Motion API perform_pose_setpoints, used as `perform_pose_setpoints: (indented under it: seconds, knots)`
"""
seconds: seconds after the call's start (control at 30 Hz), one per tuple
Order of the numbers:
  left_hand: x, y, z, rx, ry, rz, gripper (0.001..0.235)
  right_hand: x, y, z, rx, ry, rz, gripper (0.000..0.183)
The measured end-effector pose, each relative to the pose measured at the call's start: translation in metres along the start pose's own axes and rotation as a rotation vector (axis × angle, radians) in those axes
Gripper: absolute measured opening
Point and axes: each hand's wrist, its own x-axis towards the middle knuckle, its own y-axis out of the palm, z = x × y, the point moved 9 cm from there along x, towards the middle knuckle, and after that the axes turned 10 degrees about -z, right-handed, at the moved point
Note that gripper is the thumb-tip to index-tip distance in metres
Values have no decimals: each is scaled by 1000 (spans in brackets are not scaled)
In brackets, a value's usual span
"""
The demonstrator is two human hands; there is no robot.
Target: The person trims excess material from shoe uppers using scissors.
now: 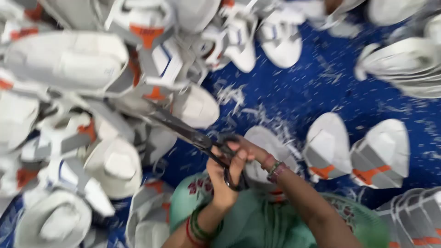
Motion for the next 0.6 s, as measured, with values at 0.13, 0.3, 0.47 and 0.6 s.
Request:
perform_pose_setpoints:
  seconds: [0.13, 0.3, 0.47, 0.6]
  knots:
    - [2, -5, -49, 59, 394, -51, 20, 52, 37, -54, 713, 61, -35, 60]
    - [-2, 0, -63, -235, 389, -17, 20, 80, 25, -24, 52, 7, -420, 69]
    - [4, 8, -68, -166, 443, -49, 21, 114, -54, -59, -500, 190, -939, 87]
    - [8, 20, -68, -196, 534, 17, 26, 157, -65, -71, -464, 419, -828, 64]
